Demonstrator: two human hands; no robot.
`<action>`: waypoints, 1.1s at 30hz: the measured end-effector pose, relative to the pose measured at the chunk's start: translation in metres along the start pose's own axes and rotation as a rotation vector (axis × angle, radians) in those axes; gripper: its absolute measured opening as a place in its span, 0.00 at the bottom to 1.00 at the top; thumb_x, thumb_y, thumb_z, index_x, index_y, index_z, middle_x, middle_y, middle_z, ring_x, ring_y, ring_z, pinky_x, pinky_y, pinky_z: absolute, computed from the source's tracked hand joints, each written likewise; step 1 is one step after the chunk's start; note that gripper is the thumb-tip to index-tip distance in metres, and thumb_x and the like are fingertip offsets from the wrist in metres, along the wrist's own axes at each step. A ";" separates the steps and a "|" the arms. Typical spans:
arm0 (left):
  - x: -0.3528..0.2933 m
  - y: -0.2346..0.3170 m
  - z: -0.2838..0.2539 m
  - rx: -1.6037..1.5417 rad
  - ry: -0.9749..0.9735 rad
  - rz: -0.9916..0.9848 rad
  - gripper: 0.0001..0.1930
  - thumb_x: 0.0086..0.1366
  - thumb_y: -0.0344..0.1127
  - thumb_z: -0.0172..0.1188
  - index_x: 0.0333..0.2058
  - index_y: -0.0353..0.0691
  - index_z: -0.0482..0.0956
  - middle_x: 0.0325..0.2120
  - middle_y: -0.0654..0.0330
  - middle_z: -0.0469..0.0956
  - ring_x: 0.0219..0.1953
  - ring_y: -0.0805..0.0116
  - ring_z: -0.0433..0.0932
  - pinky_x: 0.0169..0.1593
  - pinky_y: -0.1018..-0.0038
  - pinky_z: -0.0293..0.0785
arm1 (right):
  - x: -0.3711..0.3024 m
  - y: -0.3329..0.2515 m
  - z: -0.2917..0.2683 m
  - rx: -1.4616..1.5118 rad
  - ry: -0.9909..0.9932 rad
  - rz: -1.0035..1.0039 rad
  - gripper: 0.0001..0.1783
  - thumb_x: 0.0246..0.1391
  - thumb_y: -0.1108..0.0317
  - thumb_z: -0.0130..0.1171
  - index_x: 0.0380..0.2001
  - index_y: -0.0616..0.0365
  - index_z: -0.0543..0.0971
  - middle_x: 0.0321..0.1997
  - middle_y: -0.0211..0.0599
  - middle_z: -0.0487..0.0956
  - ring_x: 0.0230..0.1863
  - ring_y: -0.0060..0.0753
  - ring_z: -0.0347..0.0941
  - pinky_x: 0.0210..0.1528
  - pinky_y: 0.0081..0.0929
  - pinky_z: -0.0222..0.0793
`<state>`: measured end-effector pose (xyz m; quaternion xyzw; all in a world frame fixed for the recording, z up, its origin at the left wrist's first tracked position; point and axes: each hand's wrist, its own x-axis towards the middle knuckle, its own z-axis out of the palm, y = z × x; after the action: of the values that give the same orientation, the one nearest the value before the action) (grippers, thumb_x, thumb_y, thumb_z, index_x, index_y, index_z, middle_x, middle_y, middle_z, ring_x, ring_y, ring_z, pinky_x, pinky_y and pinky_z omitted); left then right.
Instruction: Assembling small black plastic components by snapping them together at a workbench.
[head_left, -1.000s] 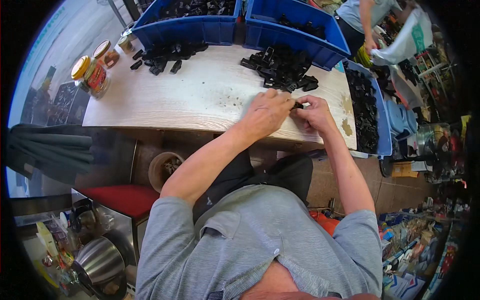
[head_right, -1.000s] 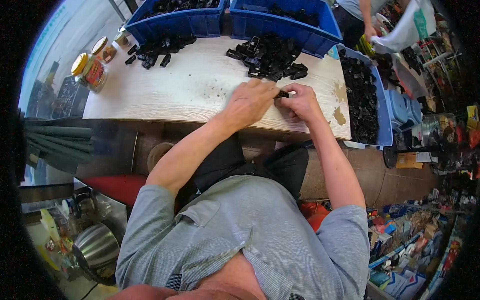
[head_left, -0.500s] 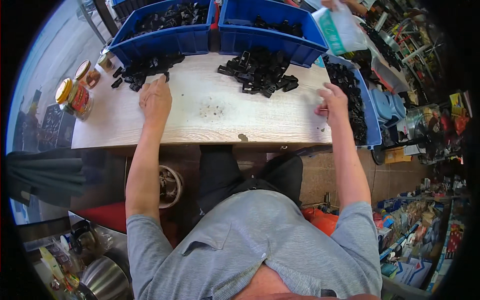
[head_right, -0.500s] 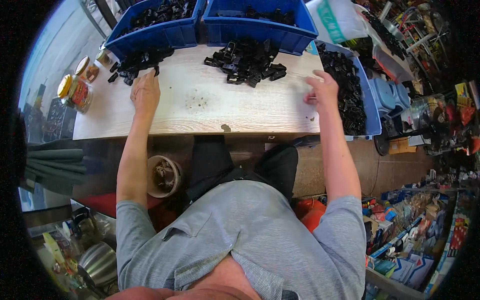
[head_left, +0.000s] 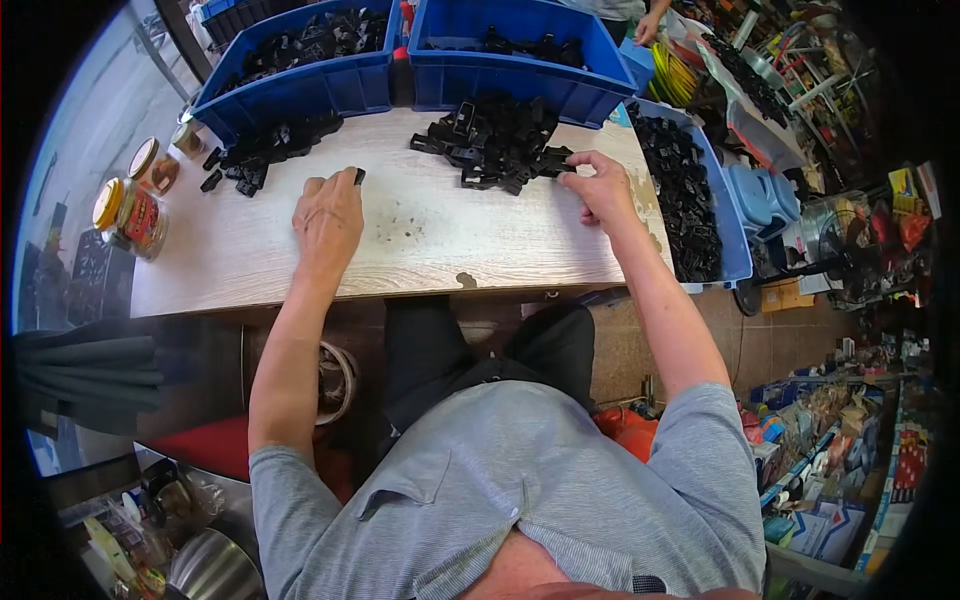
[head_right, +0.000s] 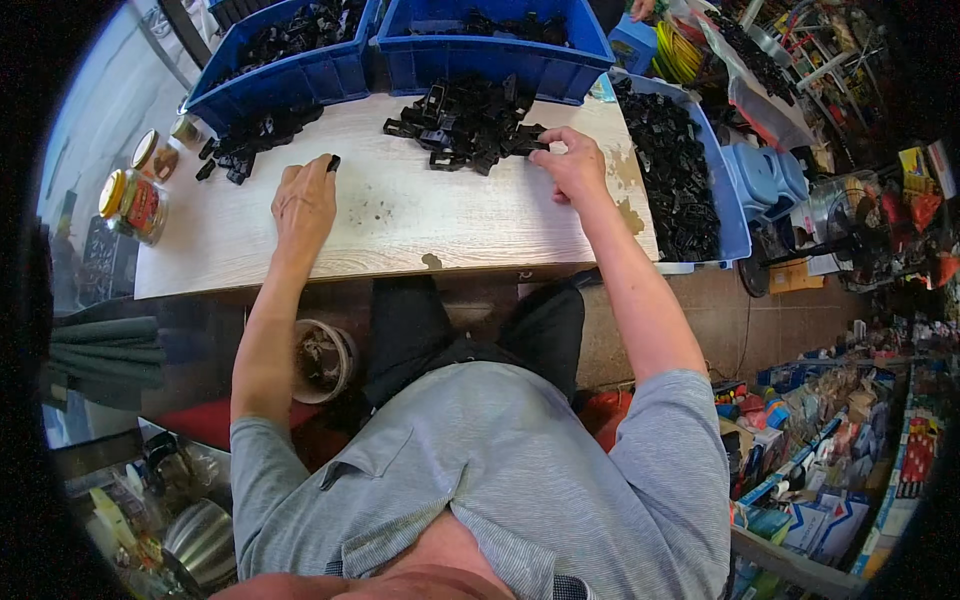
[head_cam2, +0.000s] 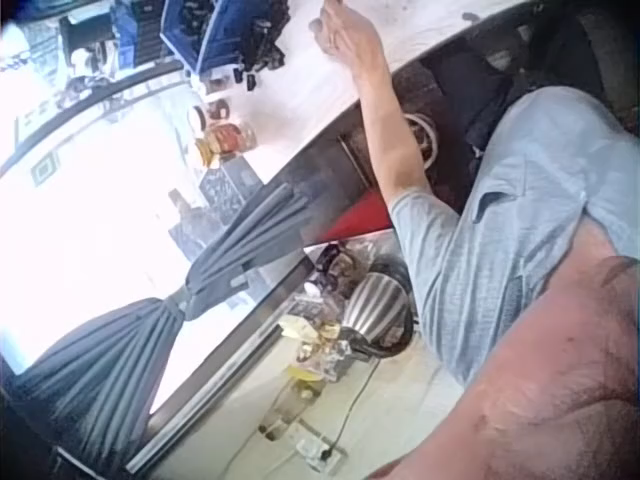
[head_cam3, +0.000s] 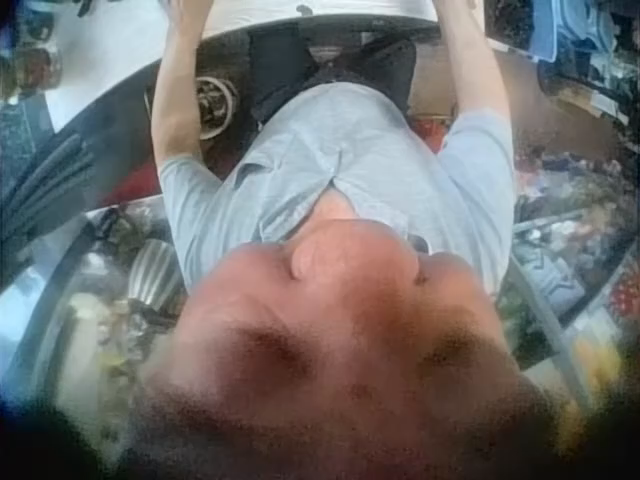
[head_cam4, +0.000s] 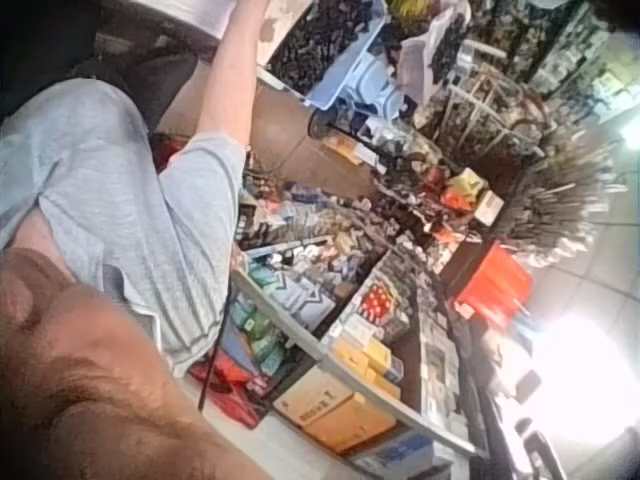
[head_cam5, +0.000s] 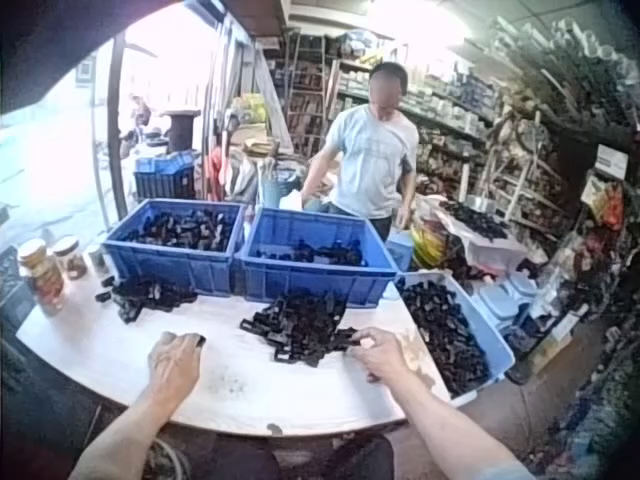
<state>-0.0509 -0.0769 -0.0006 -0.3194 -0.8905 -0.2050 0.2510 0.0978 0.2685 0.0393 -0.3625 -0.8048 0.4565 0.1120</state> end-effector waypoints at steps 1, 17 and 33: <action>-0.002 0.002 0.002 -0.023 0.020 0.003 0.11 0.65 0.33 0.62 0.46 0.41 0.81 0.34 0.53 0.84 0.39 0.52 0.79 0.45 0.59 0.75 | -0.001 0.000 0.000 -0.006 0.021 0.010 0.15 0.48 0.65 0.72 0.41 0.53 0.83 0.17 0.30 0.74 0.13 0.23 0.68 0.14 0.27 0.69; -0.022 0.140 0.016 -1.098 -0.133 -0.412 0.14 0.69 0.32 0.61 0.50 0.31 0.79 0.36 0.56 0.85 0.36 0.75 0.79 0.41 0.76 0.76 | -0.045 -0.012 0.011 0.165 -0.066 0.223 0.19 0.53 0.52 0.72 0.33 0.58 0.83 0.14 0.23 0.64 0.10 0.21 0.61 0.12 0.26 0.63; -0.006 0.169 0.053 -1.334 -0.084 -0.489 0.12 0.67 0.30 0.62 0.47 0.30 0.80 0.32 0.60 0.84 0.31 0.79 0.77 0.36 0.79 0.74 | -0.069 -0.023 0.021 0.069 -0.248 0.188 0.28 0.59 0.45 0.63 0.23 0.63 0.79 0.14 0.30 0.69 0.10 0.29 0.68 0.13 0.31 0.68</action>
<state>0.0498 0.0687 -0.0109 -0.2037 -0.6303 -0.7442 -0.0858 0.1251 0.1996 0.0570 -0.3732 -0.7587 0.5336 -0.0190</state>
